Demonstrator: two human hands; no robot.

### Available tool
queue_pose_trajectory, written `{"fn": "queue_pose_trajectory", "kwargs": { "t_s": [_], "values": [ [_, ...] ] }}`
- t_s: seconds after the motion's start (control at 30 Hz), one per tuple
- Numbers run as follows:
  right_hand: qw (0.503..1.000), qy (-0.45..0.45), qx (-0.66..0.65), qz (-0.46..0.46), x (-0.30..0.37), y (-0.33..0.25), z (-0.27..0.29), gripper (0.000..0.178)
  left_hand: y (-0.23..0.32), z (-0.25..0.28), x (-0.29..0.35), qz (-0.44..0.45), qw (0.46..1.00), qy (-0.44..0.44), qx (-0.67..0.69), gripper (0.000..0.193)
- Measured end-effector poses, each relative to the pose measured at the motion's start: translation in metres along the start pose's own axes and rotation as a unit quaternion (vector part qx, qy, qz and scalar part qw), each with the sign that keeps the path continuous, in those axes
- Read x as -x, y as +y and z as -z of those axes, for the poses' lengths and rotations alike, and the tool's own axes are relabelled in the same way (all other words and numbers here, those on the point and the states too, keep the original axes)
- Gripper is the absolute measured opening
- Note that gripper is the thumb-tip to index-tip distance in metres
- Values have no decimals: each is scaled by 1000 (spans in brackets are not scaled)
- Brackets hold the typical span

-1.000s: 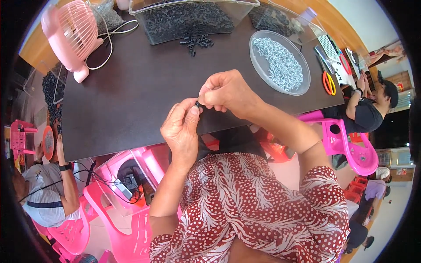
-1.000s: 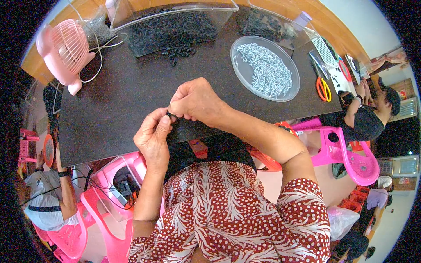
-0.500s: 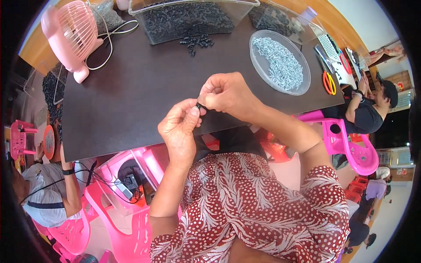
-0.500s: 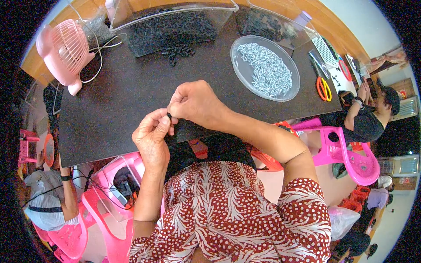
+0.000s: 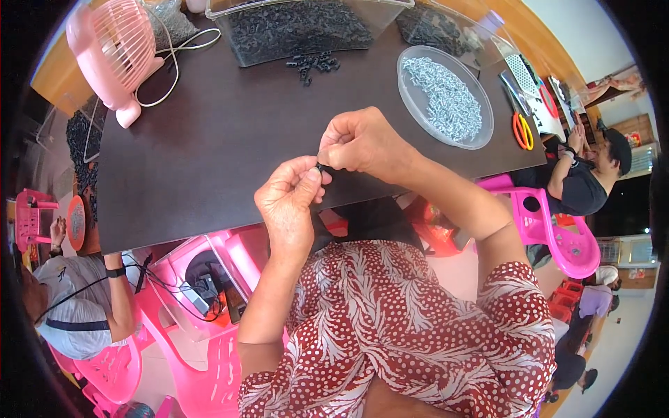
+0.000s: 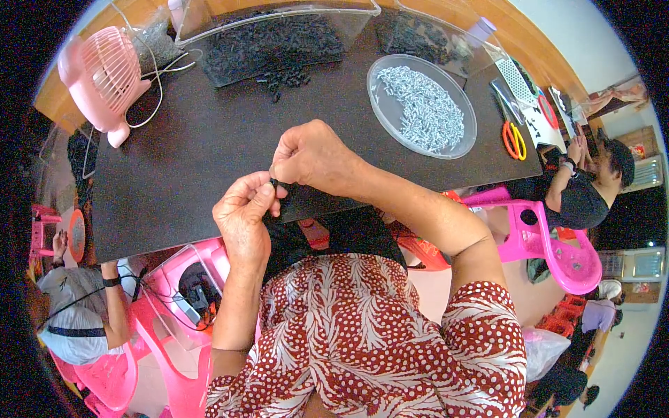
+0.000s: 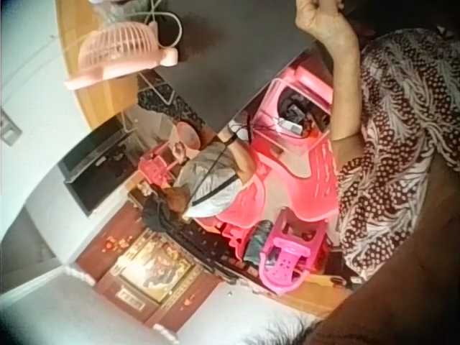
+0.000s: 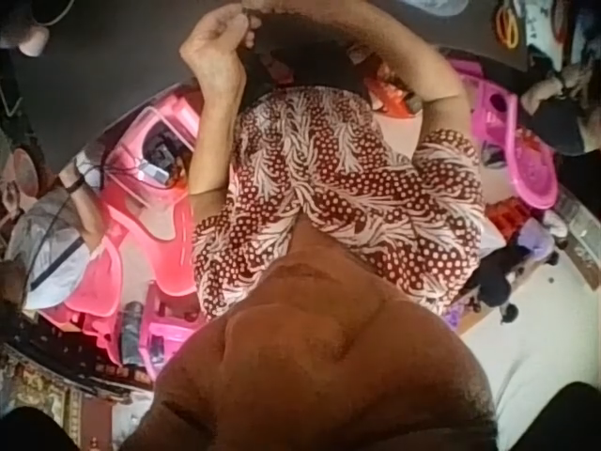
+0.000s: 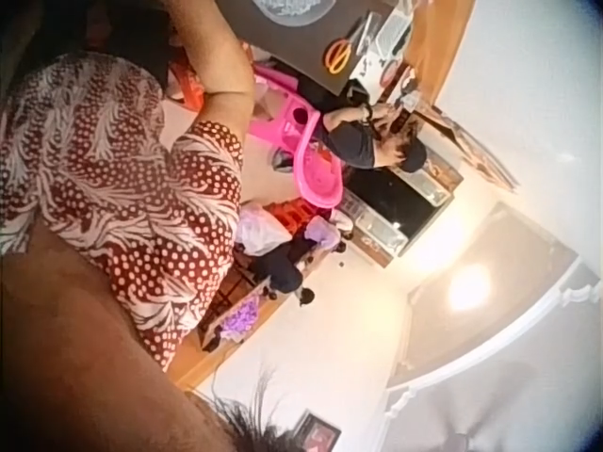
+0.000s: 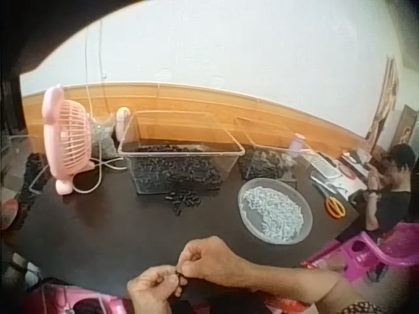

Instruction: The person assembles small black plastic components with silver washers by hand.

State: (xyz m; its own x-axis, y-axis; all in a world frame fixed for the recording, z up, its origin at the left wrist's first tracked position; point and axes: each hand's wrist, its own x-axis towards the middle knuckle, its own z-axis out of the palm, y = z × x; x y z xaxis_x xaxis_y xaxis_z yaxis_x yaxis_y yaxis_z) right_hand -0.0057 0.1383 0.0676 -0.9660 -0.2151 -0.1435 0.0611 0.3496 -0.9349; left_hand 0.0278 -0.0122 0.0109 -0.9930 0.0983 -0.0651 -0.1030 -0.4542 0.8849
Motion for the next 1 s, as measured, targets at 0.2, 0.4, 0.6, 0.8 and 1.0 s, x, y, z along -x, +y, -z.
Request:
{"fn": "queue_pose_trajectory", "kwargs": {
  "t_s": [0.2, 0.4, 0.6, 0.8, 1.0],
  "values": [
    [1000, 16, 9, 4, 2, 1, -2, 13, 1, 1, -3, 21, 1000, -18, 5, 13],
    [998, -8, -42, -50, 2, -9, 2, 15, 7, 2, -3, 24, 999, -24, 30, 14],
    [1000, -11, -12, 0, 4, -8, 0, 13, 4, 4, -3, 19, 999, -26, 5, 14],
    [1000, 10, 25, -6, 2, -8, -3, 13, 8, 3, -4, 28, 999, -34, 2, 14],
    [1000, 3, -3, 13, 2, -7, -5, 13, 13, 4, -5, 30, 999, -30, -5, 11]
  ]
}}
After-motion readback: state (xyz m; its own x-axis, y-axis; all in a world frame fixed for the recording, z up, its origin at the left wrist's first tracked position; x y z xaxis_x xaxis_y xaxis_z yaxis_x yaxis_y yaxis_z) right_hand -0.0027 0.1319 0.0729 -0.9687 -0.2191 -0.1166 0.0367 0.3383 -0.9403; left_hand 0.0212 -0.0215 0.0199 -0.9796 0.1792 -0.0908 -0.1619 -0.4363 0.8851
